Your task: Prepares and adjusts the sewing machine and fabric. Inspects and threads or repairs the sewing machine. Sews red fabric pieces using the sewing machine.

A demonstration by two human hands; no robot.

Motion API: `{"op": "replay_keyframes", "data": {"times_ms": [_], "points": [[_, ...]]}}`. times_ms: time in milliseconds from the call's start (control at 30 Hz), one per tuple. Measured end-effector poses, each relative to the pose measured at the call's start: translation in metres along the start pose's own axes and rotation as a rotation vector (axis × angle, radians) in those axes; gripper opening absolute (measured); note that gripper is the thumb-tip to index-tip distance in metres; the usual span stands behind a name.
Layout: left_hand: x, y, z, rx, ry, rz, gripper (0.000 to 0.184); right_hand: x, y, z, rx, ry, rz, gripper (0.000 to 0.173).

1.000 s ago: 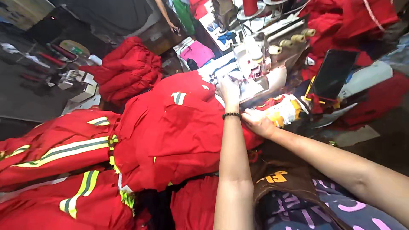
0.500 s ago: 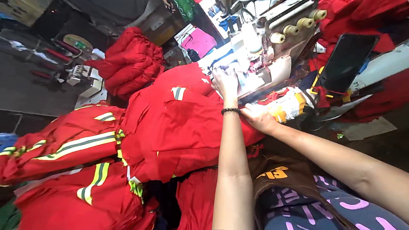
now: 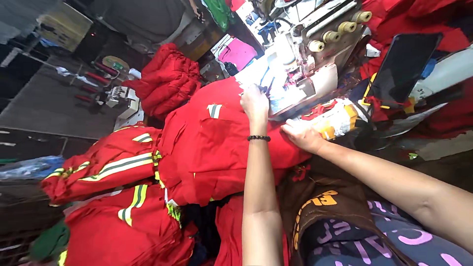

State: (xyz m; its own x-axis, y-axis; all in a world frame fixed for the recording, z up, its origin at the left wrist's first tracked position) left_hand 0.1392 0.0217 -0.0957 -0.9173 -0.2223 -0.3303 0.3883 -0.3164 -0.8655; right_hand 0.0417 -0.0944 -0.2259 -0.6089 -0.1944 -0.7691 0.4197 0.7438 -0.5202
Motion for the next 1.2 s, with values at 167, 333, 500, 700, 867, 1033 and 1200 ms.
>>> {"op": "replay_keyframes", "data": {"times_ms": [167,333,500,700,867,1033,1200], "points": [[0.026,0.009,0.028,0.288,0.007,-0.021,0.039,0.0,-0.001,0.002,-0.023,-0.005,0.025,0.011],[0.075,0.013,0.037,0.527,0.115,0.061,0.053,0.001,-0.008,0.001,0.014,0.09,0.059,0.014],[0.082,0.033,0.03,0.429,0.175,0.329,0.043,0.004,-0.009,0.004,-0.013,0.237,-0.038,0.025],[0.095,0.055,0.026,0.189,0.311,0.463,0.025,0.012,-0.008,0.01,-0.038,0.409,-0.144,0.036],[0.106,0.059,0.028,0.066,0.451,0.514,0.025,0.014,-0.006,0.013,-0.074,0.458,-0.197,0.038],[0.104,0.061,0.025,0.091,0.457,0.509,0.028,0.013,-0.007,0.012,-0.053,0.453,-0.214,0.037],[0.105,0.063,0.026,0.079,0.458,0.525,0.026,0.015,-0.004,0.013,-0.038,0.391,-0.163,0.037]]}}
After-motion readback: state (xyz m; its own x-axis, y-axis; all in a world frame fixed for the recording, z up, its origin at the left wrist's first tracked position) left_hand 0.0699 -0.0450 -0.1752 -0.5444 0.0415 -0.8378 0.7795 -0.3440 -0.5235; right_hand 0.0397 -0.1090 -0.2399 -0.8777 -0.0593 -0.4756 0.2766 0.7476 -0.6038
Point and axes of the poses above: each hand's wrist, its own x-axis away from the middle knuckle, its own y-axis out of the palm, z = x × y, the point moved 6 cm from there along -x, towards the middle knuckle, and after that the axes turned 13 degrees about z, right-handed, at the moved point
